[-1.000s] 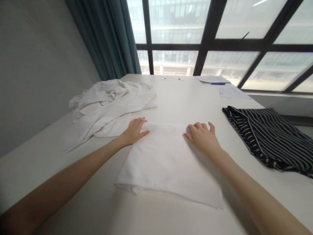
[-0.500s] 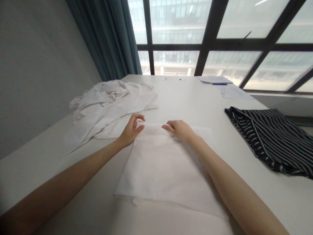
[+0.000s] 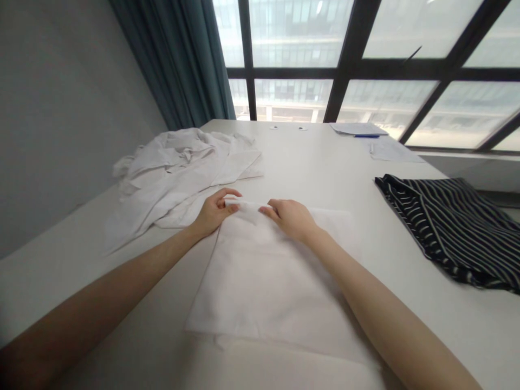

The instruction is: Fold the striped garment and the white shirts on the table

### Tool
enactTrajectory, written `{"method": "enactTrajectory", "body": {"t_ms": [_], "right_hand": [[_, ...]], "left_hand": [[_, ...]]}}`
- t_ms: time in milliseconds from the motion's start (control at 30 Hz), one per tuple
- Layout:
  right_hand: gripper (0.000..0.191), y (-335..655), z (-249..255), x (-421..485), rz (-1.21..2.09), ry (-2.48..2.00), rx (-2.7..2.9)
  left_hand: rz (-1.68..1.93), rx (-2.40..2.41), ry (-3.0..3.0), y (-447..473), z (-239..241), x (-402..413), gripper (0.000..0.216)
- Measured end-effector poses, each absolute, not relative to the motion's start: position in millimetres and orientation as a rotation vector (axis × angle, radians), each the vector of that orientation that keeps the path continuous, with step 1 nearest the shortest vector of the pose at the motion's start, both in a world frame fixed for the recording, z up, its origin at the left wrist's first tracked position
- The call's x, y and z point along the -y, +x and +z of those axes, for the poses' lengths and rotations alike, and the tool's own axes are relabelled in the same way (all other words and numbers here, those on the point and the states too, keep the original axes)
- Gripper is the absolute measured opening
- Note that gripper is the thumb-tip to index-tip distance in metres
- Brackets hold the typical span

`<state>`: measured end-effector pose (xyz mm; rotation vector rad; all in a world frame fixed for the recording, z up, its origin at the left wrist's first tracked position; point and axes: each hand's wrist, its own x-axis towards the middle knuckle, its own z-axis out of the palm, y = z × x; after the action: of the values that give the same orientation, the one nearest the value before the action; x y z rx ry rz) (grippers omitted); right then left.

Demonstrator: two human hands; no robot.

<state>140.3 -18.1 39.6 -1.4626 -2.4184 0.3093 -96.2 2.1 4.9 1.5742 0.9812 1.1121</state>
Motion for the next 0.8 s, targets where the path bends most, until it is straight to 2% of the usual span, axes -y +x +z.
{"method": "enactTrajectory", "body": {"t_ms": [233,500,667,800], "right_hand": [[0.044,137,22,21,0.007,-1.386,2.325],[0.048,135,20,23,-0.104,-1.363,2.349],[0.054,135,21,27,-0.257,-1.261,2.397],[0.05,135,21,30,-0.336,-1.163,2.411]], "left_hand": [[1.131,-0.936,1.527,-100,-1,-9,0.049],[1.088,-0.922,1.455,-102,-2,-10,0.042],[1.021,-0.918,1.505,-100,5,-6,0.051],[0.97,-1.004,1.659,-101,6,-4,0.055]]}}
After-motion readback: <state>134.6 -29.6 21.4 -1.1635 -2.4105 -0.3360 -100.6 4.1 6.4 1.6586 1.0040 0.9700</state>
